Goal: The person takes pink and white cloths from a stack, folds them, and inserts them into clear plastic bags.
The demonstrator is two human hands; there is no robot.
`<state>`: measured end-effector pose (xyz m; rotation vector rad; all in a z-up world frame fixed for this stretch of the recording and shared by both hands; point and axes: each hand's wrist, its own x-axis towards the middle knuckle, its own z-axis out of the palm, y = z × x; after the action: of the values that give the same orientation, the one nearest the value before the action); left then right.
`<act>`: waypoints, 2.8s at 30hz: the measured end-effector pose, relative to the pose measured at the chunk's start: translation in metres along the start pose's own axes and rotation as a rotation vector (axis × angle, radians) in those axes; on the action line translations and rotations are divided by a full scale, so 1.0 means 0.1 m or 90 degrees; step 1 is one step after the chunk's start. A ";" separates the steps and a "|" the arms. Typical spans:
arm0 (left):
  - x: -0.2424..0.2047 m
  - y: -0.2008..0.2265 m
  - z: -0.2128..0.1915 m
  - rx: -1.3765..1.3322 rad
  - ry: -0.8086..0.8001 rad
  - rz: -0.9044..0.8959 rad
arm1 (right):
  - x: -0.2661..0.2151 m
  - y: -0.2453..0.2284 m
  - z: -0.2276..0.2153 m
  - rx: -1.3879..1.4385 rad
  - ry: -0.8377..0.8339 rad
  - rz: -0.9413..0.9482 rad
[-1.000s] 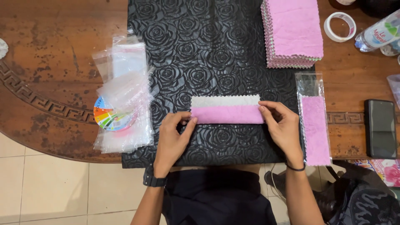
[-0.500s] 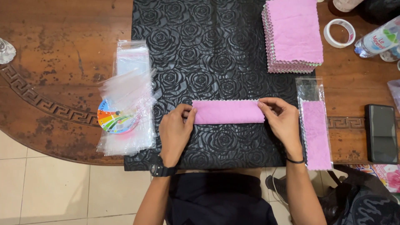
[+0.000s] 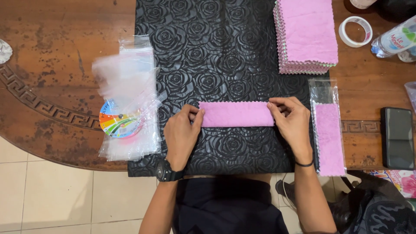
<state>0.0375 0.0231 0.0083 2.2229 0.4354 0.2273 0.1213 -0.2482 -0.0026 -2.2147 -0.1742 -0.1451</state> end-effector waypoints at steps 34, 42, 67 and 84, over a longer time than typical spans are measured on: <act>-0.37 -0.10 0.35 0.311 -0.093 0.257 | -0.54 -0.08 0.25 -0.411 -0.231 -0.175; -0.65 0.09 0.54 0.246 -0.178 0.338 | -0.77 -0.28 0.46 -0.427 -0.188 -0.317; -0.49 -0.20 0.21 0.299 0.126 0.351 | -0.69 0.14 0.01 -0.291 0.013 -0.254; -0.73 -0.24 0.12 0.287 0.111 0.384 | -0.89 0.03 -0.14 -0.297 0.024 -0.313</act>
<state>-0.0315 0.0009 -0.0194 2.7460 -0.1272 0.7019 0.0341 -0.2676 -0.0116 -2.5847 -0.7257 -0.5421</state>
